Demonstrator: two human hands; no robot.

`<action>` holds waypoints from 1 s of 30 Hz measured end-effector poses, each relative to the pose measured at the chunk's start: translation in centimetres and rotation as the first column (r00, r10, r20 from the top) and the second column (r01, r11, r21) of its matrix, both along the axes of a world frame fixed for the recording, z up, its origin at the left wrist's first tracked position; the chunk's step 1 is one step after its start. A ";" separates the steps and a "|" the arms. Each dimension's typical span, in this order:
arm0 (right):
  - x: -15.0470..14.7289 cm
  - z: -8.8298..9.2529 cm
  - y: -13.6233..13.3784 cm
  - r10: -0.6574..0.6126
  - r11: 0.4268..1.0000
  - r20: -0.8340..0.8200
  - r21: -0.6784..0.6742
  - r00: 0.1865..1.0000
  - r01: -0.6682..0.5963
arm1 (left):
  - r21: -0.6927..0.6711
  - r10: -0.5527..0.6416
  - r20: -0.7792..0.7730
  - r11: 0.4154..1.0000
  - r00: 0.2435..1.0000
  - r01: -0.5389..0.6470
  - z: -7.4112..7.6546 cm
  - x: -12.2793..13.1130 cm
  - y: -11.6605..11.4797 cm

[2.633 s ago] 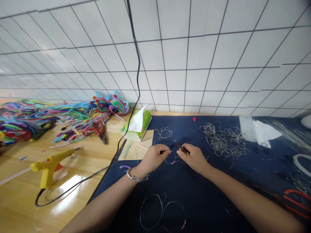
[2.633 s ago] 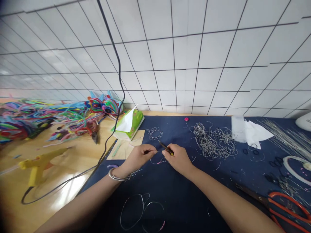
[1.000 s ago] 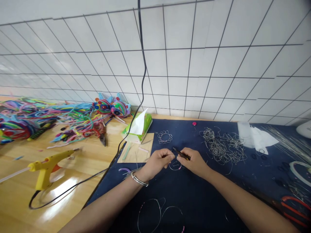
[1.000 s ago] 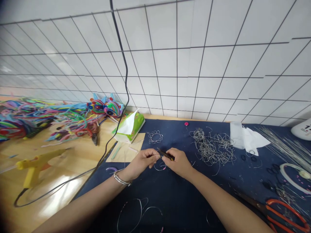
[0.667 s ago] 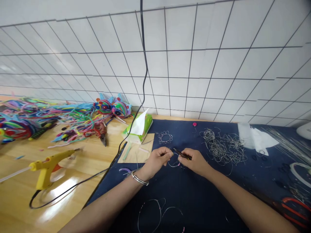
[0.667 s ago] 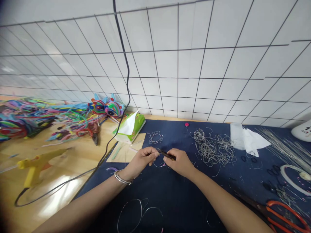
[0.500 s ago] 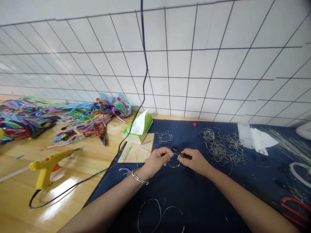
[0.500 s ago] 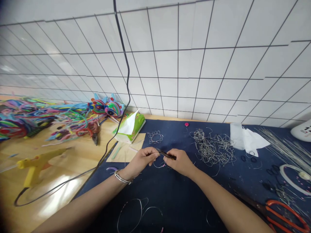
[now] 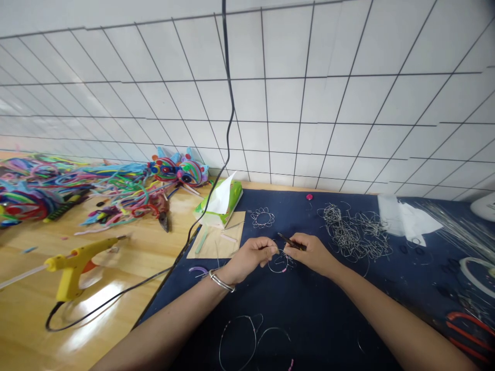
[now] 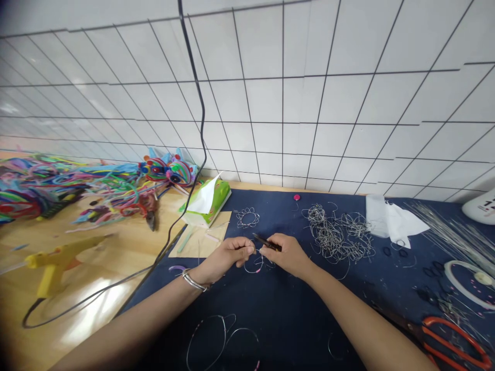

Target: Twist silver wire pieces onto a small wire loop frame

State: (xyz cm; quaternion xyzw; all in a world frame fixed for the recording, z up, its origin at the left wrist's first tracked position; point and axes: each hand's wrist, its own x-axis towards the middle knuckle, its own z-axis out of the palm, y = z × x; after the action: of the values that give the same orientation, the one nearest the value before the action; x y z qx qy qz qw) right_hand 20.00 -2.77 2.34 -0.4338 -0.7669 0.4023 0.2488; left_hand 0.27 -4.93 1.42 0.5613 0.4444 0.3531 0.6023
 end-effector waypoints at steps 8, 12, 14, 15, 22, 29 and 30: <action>-0.6 -0.7 -0.3 -0.025 0.996 0.011 0.087 1.000 0.024 | -0.075 -0.129 0.057 0.988 0.990 0.133 0.0 0.3 -0.5; 0.3 0.2 0.3 -0.020 0.992 0.060 0.127 0.998 0.012 | -0.083 -0.119 0.051 0.989 0.992 0.123 0.0 0.0 -0.3; 1.2 0.9 0.9 0.030 0.986 0.130 0.160 0.991 -0.050 | -0.066 -0.127 0.036 0.989 0.991 0.129 0.2 -0.4 0.0; 1.7 1.3 1.2 0.068 0.982 0.174 0.160 0.982 -0.097 | -0.054 -0.137 0.024 0.989 0.990 0.138 0.3 -0.6 0.1; 2.8 1.6 1.8 0.201 0.952 0.336 0.152 0.920 -0.264 | -0.002 -0.265 -0.095 0.964 0.959 0.266 1.3 -1.3 0.4; 2.2 0.9 1.4 0.224 0.941 0.406 0.148 0.886 -0.305 | -0.016 -0.305 -0.126 0.952 0.944 0.306 1.5 -1.1 0.3; 2.1 0.9 1.4 0.225 0.939 0.416 0.147 0.881 -0.309 | -0.021 -0.314 -0.133 0.949 0.940 0.314 1.5 -1.1 0.3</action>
State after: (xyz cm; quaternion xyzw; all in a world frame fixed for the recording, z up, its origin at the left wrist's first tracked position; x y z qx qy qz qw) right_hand 22.12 -1.38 3.28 -0.3666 -0.8917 0.2544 0.0758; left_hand -0.83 -4.67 2.89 0.6477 0.3886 0.2142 0.6193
